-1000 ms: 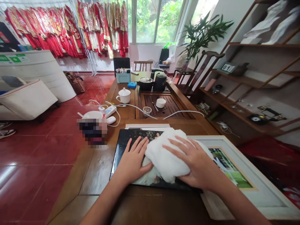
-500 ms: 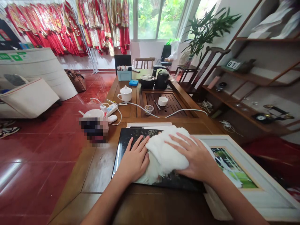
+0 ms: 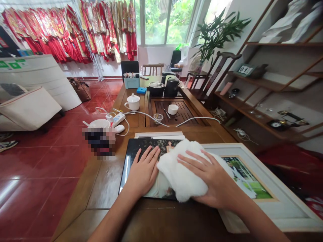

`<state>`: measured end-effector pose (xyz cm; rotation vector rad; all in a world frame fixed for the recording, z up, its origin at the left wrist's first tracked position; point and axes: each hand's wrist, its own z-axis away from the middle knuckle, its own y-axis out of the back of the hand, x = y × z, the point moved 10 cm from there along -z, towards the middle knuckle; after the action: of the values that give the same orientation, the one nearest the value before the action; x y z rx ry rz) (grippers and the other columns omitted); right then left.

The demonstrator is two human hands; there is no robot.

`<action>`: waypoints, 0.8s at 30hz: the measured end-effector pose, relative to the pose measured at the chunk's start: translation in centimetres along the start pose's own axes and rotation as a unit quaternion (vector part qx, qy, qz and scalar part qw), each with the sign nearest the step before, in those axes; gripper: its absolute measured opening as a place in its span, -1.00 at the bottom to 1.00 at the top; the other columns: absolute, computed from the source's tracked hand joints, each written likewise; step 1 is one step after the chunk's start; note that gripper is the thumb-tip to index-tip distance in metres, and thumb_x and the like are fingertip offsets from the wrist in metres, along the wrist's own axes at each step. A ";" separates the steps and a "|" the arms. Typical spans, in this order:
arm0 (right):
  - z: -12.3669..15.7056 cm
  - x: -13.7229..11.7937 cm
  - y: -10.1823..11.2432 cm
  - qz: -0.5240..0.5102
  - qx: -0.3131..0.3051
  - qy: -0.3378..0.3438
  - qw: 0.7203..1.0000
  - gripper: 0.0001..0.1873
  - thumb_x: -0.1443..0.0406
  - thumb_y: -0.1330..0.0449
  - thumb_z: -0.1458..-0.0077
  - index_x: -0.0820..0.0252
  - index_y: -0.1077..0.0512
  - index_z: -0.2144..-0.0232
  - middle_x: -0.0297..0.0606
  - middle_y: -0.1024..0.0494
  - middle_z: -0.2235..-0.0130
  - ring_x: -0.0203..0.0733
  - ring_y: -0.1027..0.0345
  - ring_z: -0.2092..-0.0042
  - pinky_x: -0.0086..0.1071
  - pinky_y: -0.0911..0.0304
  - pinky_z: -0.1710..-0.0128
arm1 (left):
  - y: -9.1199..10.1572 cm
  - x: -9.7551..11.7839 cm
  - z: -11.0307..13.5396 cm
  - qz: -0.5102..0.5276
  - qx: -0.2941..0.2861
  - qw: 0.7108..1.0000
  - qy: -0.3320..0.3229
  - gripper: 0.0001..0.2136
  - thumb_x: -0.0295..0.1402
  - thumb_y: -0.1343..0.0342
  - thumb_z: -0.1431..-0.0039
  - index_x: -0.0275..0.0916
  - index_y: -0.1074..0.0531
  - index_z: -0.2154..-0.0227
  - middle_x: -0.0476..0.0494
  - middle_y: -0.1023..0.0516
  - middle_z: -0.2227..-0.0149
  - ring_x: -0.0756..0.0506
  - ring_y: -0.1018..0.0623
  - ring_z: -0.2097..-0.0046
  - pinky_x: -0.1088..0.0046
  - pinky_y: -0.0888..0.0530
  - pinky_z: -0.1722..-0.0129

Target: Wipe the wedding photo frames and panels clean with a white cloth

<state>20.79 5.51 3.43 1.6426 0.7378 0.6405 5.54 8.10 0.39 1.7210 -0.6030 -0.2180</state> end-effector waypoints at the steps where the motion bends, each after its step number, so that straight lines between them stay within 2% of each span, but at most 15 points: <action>1: 0.6 -0.7 0.1 -0.004 -0.004 0.004 1.000 -0.05 0.02 -0.19 0.06 0.05 0.00 -0.34 -0.25 -0.22 -0.29 0.18 -0.03 -0.30 0.12 0.28 -0.25 | 0.0 0.0 0.0 0.001 0.003 1.000 0.001 -0.55 -0.31 0.24 -0.41 -0.13 -0.06 -0.33 0.07 -0.07 -0.37 -0.11 -0.06 -0.38 0.08 -0.07 -0.34; 4: 1.9 -2.0 0.3 -0.008 -0.005 0.005 1.000 -0.04 -0.01 -0.19 0.07 0.07 0.00 -0.34 -0.22 -0.23 -0.29 0.19 -0.05 -0.29 0.09 0.32 -0.26 | 0.0 -0.1 0.0 0.003 0.006 1.000 0.002 -0.55 -0.31 0.24 -0.41 -0.12 -0.06 -0.33 0.06 -0.10 -0.36 -0.11 -0.06 -0.38 0.08 -0.06 -0.34; 7: 1.9 -1.8 0.3 -0.008 0.000 -0.008 1.000 -0.04 0.01 -0.19 0.07 0.04 0.01 -0.35 -0.25 -0.22 -0.29 0.18 -0.06 -0.28 0.09 0.30 -0.25 | -0.1 -0.1 0.0 0.009 0.000 1.000 0.001 -0.55 -0.30 0.24 -0.42 -0.11 -0.05 -0.33 0.07 -0.09 -0.36 -0.10 -0.06 -0.38 0.08 -0.05 -0.34; 13: -1.8 2.4 -0.2 0.003 0.010 -0.049 0.999 -0.12 0.07 -0.20 0.04 -0.15 -0.02 -0.32 -0.30 -0.20 -0.30 0.17 -0.05 -0.28 0.18 0.15 -0.19 | 0.0 0.1 0.0 0.016 -0.007 1.000 -0.002 -0.57 -0.31 0.24 -0.42 -0.13 -0.12 -0.30 0.05 -0.08 -0.37 -0.13 -0.05 -0.38 0.04 -0.03 -0.34; 16: -3.6 4.7 0.0 -0.004 0.030 -0.069 0.997 -0.18 0.09 -0.20 0.02 -0.16 -0.08 -0.30 -0.29 -0.22 -0.30 0.18 -0.04 -0.28 0.19 0.07 -0.16 | 0.0 0.1 0.0 0.021 -0.009 1.000 0.004 -0.56 -0.31 0.24 -0.42 -0.14 -0.08 -0.31 0.03 -0.09 -0.36 -0.13 -0.05 -0.38 0.02 -0.04 -0.33; 18: -4.2 5.3 0.1 -0.015 0.034 -0.071 0.997 -0.18 0.10 -0.20 0.03 -0.15 -0.10 -0.29 -0.29 -0.22 -0.29 0.18 -0.03 -0.29 0.18 0.03 -0.15 | 0.0 0.0 0.0 0.022 -0.003 1.000 0.013 -0.56 -0.31 0.24 -0.42 -0.14 -0.06 -0.32 0.02 -0.11 -0.36 -0.13 -0.06 -0.38 0.02 -0.05 -0.33; 21: -3.9 4.5 0.1 -0.026 0.018 -0.060 0.998 -0.16 0.11 -0.22 0.07 -0.17 -0.12 -0.28 -0.31 -0.22 -0.30 0.19 -0.02 -0.29 0.18 0.04 -0.14 | 0.0 -0.1 -0.1 0.018 0.001 1.000 0.022 -0.57 -0.32 0.24 -0.42 -0.14 -0.11 -0.30 0.01 -0.13 -0.35 -0.13 -0.09 -0.37 0.02 -0.07 -0.32; 24: -2.3 1.9 -0.1 -0.025 -0.012 -0.040 0.999 -0.11 0.09 -0.23 0.12 -0.20 -0.07 -0.29 -0.36 -0.17 -0.32 0.20 0.02 -0.31 0.21 0.15 -0.18 | -0.1 -0.2 0.0 0.014 -0.004 1.000 0.020 -0.57 -0.32 0.23 -0.42 -0.11 -0.12 -0.30 0.04 -0.10 -0.36 -0.13 -0.09 -0.37 0.03 -0.09 -0.32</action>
<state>20.31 8.37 3.79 1.6128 0.7083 0.5432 5.45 8.20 0.24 1.7054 -0.5954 -0.1658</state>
